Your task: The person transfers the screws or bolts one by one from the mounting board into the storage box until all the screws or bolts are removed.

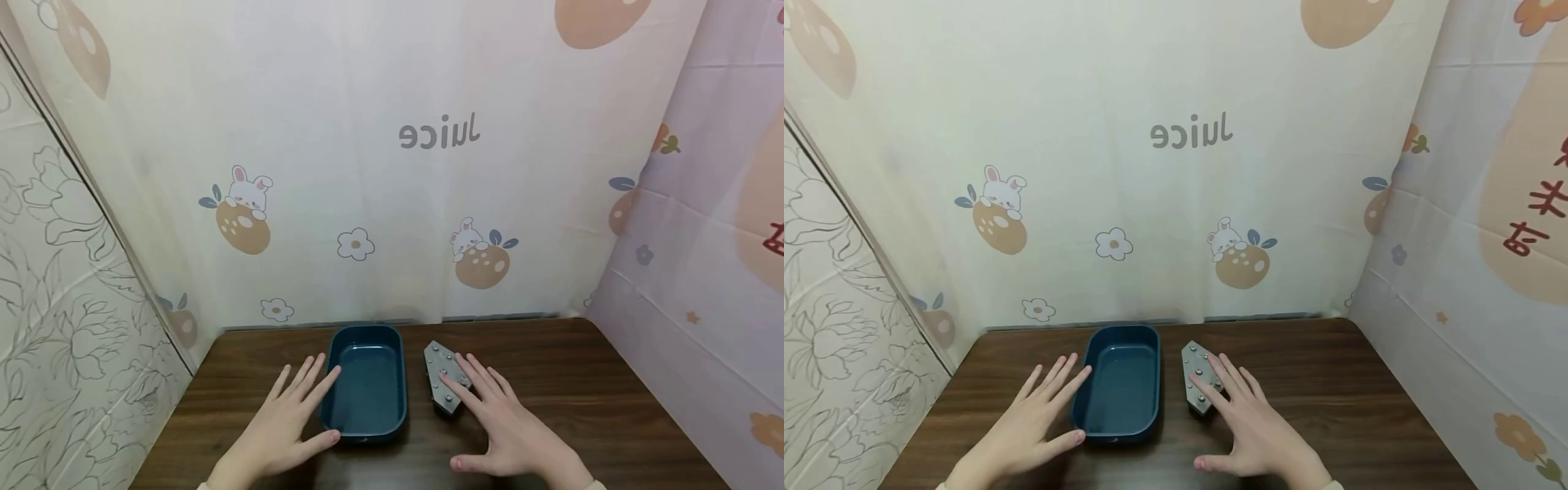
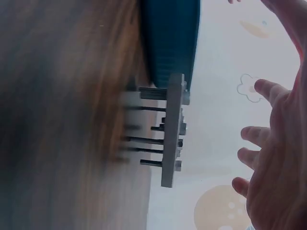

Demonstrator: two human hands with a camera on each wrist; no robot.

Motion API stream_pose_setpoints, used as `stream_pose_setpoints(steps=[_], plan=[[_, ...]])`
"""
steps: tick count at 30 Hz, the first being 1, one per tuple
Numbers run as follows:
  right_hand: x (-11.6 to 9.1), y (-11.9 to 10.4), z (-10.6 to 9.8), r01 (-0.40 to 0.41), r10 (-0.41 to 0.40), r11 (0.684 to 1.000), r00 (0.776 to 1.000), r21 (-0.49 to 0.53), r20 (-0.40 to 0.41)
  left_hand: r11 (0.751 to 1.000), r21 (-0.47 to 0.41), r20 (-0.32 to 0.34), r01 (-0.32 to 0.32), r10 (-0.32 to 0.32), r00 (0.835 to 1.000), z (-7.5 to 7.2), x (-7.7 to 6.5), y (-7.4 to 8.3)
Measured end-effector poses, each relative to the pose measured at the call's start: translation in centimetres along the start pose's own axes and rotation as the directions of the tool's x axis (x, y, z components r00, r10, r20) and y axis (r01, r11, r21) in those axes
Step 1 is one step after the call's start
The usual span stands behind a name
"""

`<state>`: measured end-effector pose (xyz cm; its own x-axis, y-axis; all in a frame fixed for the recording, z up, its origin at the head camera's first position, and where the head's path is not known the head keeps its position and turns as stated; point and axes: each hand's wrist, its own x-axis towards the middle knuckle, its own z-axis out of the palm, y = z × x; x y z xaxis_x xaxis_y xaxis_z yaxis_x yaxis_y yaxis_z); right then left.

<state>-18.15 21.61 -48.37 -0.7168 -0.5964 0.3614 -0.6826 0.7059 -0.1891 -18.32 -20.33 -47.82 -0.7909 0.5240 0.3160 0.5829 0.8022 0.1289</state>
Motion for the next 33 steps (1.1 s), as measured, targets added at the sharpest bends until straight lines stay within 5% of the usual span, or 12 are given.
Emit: stream_pose_setpoints(steps=[10, 14, 17, 21, 29, 33], plan=[[2.1, 0.7, 0.8, -0.101, 0.100, 0.982, 0.995, 0.161, 0.012, 0.963, -0.211, 0.027, 0.167, -0.165, 0.986, 1.2, 1.5, -0.9], [2.4, 0.7, 1.5, -0.178, 0.178, 0.950, 0.984, 0.256, 0.021, 0.904, -0.354, 0.047, 0.239, -0.238, 0.970, 2.2, 2.0, -1.1], [2.7, 1.0, 1.9, -0.199, 0.205, 0.935, 0.979, 0.294, 0.011, 0.834, -0.483, 0.059, 0.266, -0.272, 0.960, 2.9, 2.5, -1.1], [3.3, 1.7, 2.3, -0.185, 0.210, 0.932, 0.976, 0.310, -0.049, 0.767, -0.583, 0.058, 0.268, -0.289, 0.955, 3.8, 2.7, -1.1], [3.6, 3.9, 3.6, -0.237, 0.292, 0.918, 0.947, 0.319, -0.136, 0.731, -0.647, 0.002, 0.215, -0.281, 0.960, 5.6, 2.3, -1.6], [3.3, 4.7, 4.3, -0.272, 0.330, 0.909, 0.933, 0.318, -0.146, 0.710, -0.668, 0.025, 0.222, -0.278, 0.960, 6.2, 2.0, -2.0]])
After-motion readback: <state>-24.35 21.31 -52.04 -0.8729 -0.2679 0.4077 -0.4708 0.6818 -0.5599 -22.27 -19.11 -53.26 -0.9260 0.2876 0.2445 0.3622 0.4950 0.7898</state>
